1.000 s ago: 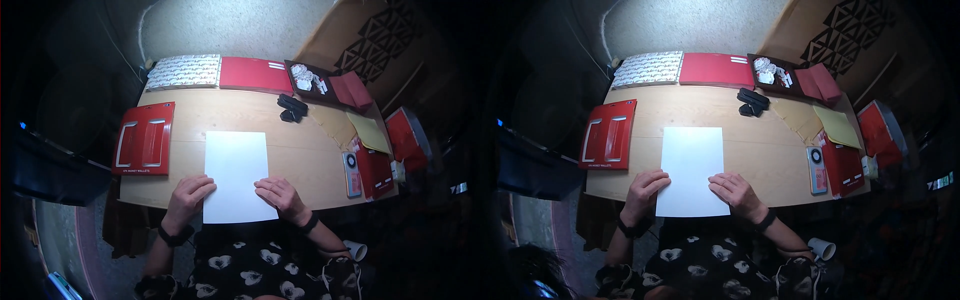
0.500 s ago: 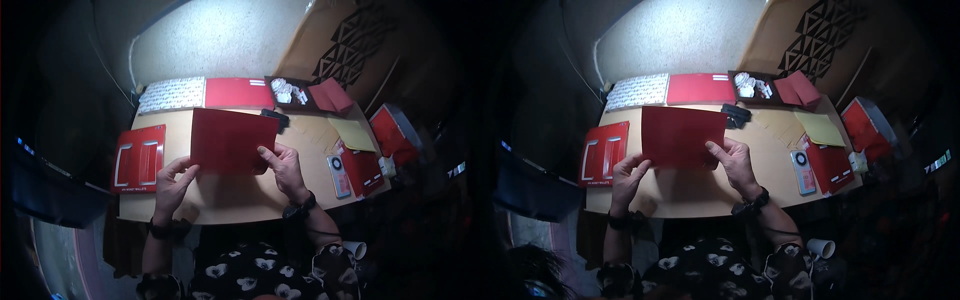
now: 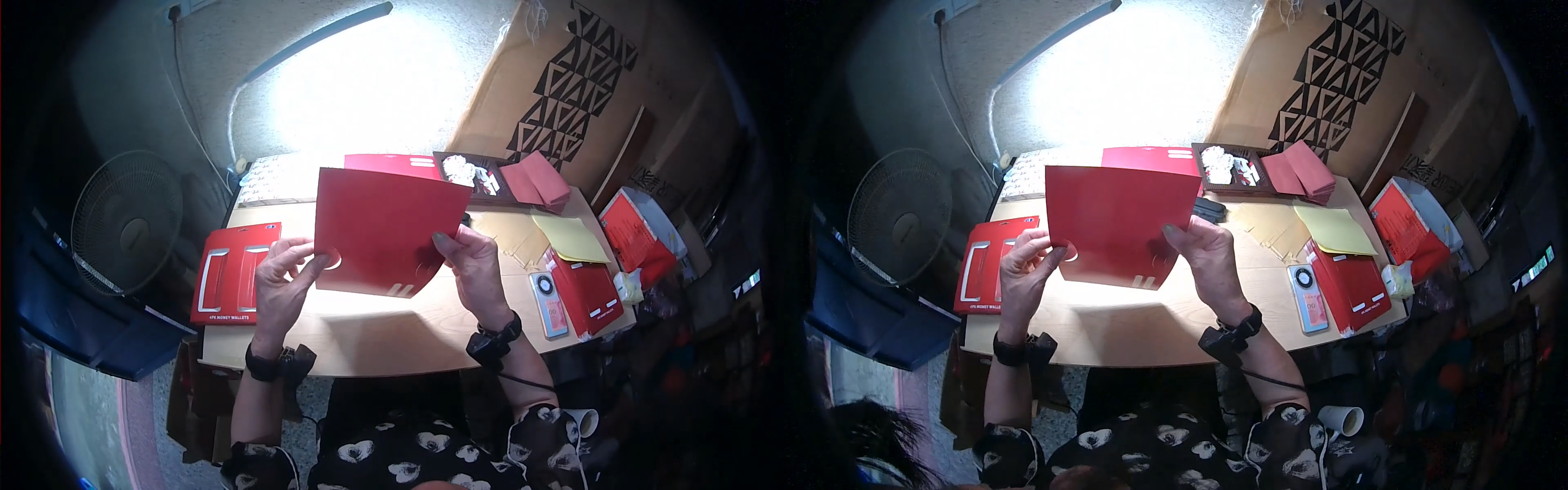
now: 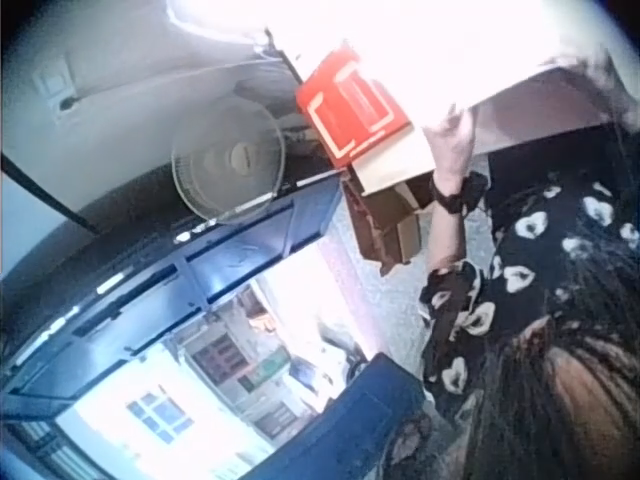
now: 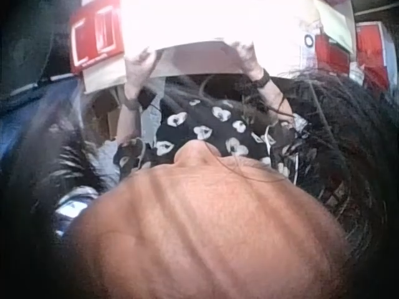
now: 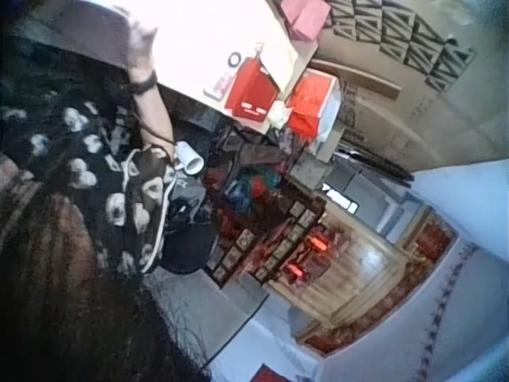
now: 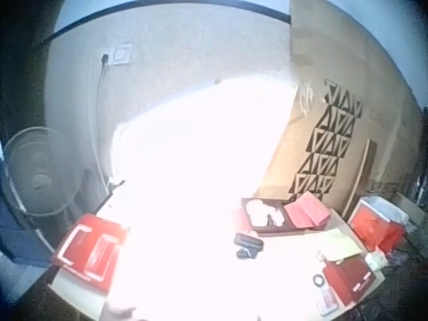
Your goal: Checking, folding, and sorting red money wallets on a table.
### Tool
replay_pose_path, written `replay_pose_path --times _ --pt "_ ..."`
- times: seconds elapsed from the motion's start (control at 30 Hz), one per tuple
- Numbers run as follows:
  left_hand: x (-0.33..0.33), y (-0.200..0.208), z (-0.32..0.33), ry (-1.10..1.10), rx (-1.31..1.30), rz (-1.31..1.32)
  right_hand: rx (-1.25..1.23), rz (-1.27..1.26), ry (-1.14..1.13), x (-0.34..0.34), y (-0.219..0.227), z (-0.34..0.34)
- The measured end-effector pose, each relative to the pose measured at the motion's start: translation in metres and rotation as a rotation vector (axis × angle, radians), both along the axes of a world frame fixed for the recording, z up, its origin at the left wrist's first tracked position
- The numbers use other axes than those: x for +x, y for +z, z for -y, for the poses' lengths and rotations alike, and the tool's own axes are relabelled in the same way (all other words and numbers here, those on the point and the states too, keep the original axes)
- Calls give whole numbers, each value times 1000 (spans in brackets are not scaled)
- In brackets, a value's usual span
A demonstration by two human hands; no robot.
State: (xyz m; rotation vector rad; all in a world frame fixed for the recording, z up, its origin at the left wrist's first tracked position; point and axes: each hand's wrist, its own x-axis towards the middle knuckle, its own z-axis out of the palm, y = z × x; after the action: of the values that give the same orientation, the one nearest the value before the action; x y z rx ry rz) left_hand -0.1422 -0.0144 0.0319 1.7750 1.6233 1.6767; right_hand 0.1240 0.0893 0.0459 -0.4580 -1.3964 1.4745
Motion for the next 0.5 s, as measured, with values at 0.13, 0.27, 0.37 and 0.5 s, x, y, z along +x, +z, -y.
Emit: replay_pose_path --times 0.13,0.27,0.37,0.5 --pt "-4 0 1 -71 -114 202 -109 -58 30 -4 13 5" --pt "6 12 3 -148 -191 282 -174 -43 48 -2 2 -10" --pt "4 10 5 -233 -272 440 -215 -22 63 1 -5 -19" --pt "-4 5 9 -218 -352 399 -230 95 131 2 -1 -14"
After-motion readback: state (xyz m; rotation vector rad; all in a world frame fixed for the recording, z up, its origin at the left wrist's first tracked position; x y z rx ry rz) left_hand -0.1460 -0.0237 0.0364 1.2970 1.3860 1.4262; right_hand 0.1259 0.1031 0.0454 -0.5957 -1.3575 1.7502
